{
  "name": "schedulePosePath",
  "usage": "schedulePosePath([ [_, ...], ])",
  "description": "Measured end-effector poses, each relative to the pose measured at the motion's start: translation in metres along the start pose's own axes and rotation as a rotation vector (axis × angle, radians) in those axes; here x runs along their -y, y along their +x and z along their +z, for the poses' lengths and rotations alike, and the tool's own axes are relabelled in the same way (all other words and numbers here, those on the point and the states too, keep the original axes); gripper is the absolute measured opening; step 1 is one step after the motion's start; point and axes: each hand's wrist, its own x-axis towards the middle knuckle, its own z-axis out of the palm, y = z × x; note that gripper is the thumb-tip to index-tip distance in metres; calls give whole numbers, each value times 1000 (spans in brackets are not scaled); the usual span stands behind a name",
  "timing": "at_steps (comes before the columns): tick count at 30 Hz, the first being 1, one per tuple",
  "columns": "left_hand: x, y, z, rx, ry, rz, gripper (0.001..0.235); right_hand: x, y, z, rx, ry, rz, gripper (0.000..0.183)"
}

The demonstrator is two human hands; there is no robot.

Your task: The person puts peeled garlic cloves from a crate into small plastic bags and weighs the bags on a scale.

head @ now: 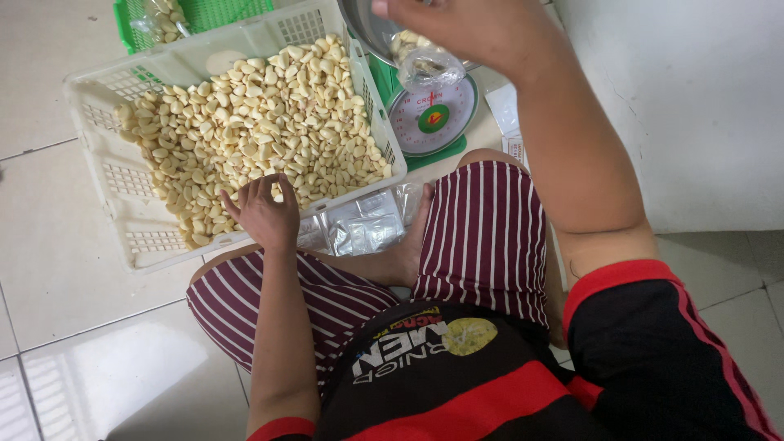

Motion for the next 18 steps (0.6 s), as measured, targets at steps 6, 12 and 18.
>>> schedulePosePath([
  [6,-3,2,-4,14,3,-6,20,29,-17,117,485,213,-230,9],
  [12,-4,6,-7,26,22,-13,17,-39,-10,279,633,-240,-15,22],
  [18,-4,6,-6,-36,1,35,12,-56,-7,315,603,-317,38,15],
])
